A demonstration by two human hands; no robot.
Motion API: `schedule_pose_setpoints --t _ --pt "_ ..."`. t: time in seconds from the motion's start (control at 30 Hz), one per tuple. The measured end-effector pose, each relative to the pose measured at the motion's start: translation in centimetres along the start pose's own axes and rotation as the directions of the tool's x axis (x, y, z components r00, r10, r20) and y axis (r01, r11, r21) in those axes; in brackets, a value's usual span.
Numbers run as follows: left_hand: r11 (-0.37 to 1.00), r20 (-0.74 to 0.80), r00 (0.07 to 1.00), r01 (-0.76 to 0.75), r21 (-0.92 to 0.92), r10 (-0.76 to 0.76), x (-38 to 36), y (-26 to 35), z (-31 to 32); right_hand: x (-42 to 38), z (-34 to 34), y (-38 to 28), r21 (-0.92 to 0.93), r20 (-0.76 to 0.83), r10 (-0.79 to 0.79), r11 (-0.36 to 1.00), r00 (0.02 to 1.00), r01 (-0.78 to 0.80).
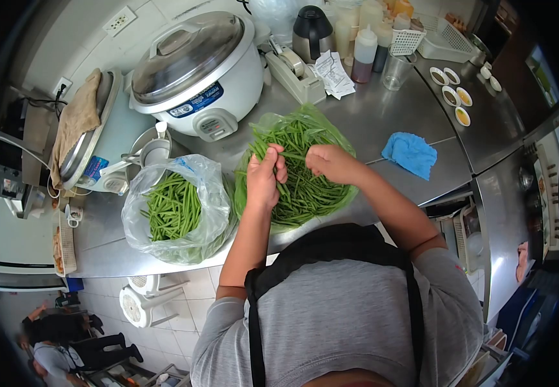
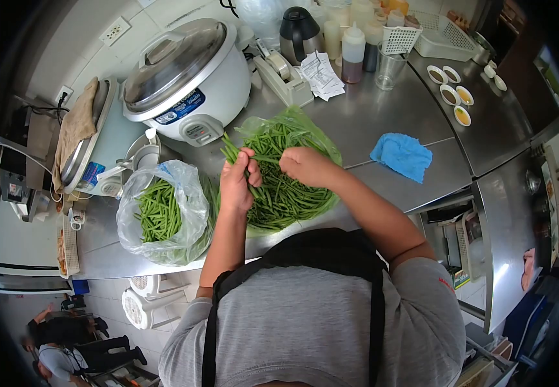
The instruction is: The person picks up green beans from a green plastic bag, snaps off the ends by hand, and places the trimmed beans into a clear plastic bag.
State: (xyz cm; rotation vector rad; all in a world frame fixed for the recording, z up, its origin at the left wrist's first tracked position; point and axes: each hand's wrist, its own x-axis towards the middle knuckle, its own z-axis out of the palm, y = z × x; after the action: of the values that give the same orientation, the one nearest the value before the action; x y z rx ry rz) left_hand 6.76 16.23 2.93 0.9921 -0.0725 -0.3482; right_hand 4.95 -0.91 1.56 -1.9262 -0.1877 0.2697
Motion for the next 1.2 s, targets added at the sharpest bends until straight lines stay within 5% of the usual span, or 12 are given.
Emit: schedule_pose_setpoints --t 0.07,0.17,0.27,0.4,0.5,0.63,0.73,0.87,0.97,1.07,1.17,1.2 --pt "0.994 0.016 0.999 -0.049 0.101 0.048 -0.2 -0.3 0.1 -0.3 -0.4 -1.9 -0.278 -0.122 -0.007 0.96 0.992 -0.028" --pt "0.933 0.135 0.987 -0.129 0.335 0.088 -0.8 -0.3 0.9 -0.1 0.7 -1.0 -0.683 -0.123 -0.222 0.726 0.967 0.08" --pt "0.92 0.135 0.979 -0.189 0.343 0.15 -1.0 0.1 1.1 -0.1 1.9 -0.3 -0.77 -0.098 -0.195 0.636 0.976 0.05" --pt "0.855 0.005 0.969 -0.222 0.469 0.249 -0.4 0.6 0.0 0.4 2.3 0.3 -0.802 -0.121 -0.262 0.594 0.958 0.061" --pt "0.879 -0.029 0.929 -0.339 0.336 0.369 0.6 -0.1 -1.0 1.2 2.9 1.3 -0.786 -0.085 -0.31 0.605 0.947 0.128" --pt "0.966 -0.056 0.981 -0.17 0.197 0.184 0.8 -0.8 -2.0 1.8 3.0 1.2 -0.705 -0.164 -0.377 0.692 0.912 0.159" --pt "0.943 -0.075 0.996 -0.025 0.332 0.052 0.7 -1.3 -2.1 1.7 2.2 -0.8 -0.534 -0.259 -0.413 0.815 0.873 0.227" --pt "0.821 0.115 0.99 -0.127 0.557 0.075 0.7 -2.4 -0.6 1.3 0.9 -3.5 -0.072 -0.271 -0.286 0.958 0.919 0.277" --pt "0.806 0.104 0.992 -0.116 0.58 0.068 1.0 -2.6 -1.2 1.2 0.0 -3.6 -0.222 -0.295 -0.358 0.927 0.886 0.301" --pt "0.665 0.096 0.988 -0.151 0.731 0.119 0.8 -1.2 -1.2 0.6 -1.0 -3.7 -0.657 -0.216 -0.533 0.699 0.818 0.282" --pt "0.608 0.085 0.988 -0.148 0.78 0.13 0.6 -0.6 -1.4 0.4 -1.2 -3.3 -0.815 -0.094 -0.533 0.527 0.841 0.242" --pt "0.6 0.082 0.988 -0.144 0.787 0.13 0.6 -0.6 -1.4 0.5 -0.9 -2.9 -0.772 -0.097 -0.535 0.572 0.839 0.276"
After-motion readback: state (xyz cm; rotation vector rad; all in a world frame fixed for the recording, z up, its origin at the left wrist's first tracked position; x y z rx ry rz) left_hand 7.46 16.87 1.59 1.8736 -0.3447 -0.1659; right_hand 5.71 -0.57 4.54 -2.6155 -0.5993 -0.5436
